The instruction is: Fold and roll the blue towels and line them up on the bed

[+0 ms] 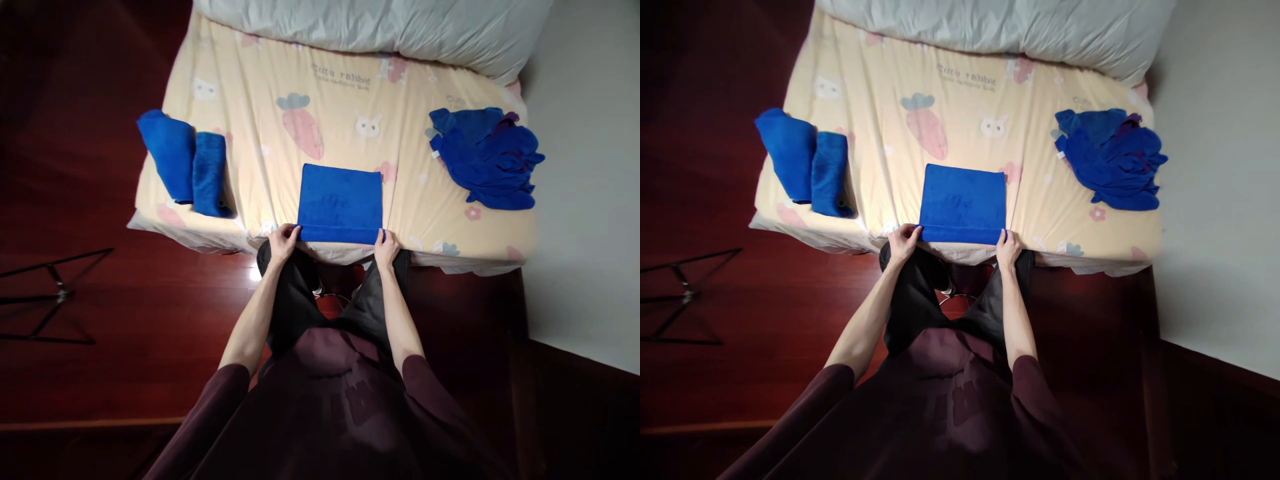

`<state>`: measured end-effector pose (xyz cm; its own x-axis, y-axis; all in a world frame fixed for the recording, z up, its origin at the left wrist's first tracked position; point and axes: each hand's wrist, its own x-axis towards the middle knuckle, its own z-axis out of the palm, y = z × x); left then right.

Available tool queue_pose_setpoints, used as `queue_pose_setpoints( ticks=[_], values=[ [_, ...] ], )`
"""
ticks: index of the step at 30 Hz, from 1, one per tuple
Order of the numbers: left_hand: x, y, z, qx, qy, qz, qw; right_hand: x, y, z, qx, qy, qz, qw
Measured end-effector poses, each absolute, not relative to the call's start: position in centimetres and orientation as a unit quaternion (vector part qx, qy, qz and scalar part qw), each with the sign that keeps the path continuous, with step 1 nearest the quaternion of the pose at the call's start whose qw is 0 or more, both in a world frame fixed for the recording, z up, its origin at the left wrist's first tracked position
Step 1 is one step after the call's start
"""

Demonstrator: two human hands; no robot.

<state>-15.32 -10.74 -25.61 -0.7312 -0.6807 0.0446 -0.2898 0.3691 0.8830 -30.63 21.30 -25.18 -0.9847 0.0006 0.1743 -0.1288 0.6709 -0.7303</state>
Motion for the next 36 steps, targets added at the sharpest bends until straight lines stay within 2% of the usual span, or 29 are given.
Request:
queue_pose_setpoints(
  ticks=[7, 10, 13, 17, 20, 27, 36],
  values=[
    [-14.9, -10.8, -25.1, 0.304, -0.797, -0.474, 0.218, -30.9, 21.6, -25.1, 0.038, -0.903, 0.416, 0.097],
    [-13.1, -10.5, -24.3, 0.266, -0.829, -0.416, 0.264, -29.7, 23.0, -24.1, 0.076, -0.891, 0.436, 0.102],
    [-11.5, -9.8, -23.6, 0.162, -0.889, -0.354, 0.240, -27.7, 24.4, -23.0, 0.151, -0.894, 0.406, 0.115],
    [-11.9, -9.2, -23.6, 0.015, -0.932, -0.331, 0.146, -26.6, 24.3, -22.2, 0.303, -0.888, 0.343, 0.029],
    [-13.1, -9.2, -24.2, 0.002, -0.945, -0.311, 0.098, -27.8, 23.7, -22.6, 0.366, -0.876, 0.312, -0.018],
    [-13.5, -9.8, -25.2, 0.053, -0.951, -0.291, 0.087, -31.6, 24.6, -23.9, 0.375, -0.866, 0.326, -0.048],
    [-14.1, -10.0, -25.2, 0.067, -0.950, -0.287, 0.098, -33.4, 25.0, -25.1, 0.343, -0.858, 0.382, -0.021]
  ],
)
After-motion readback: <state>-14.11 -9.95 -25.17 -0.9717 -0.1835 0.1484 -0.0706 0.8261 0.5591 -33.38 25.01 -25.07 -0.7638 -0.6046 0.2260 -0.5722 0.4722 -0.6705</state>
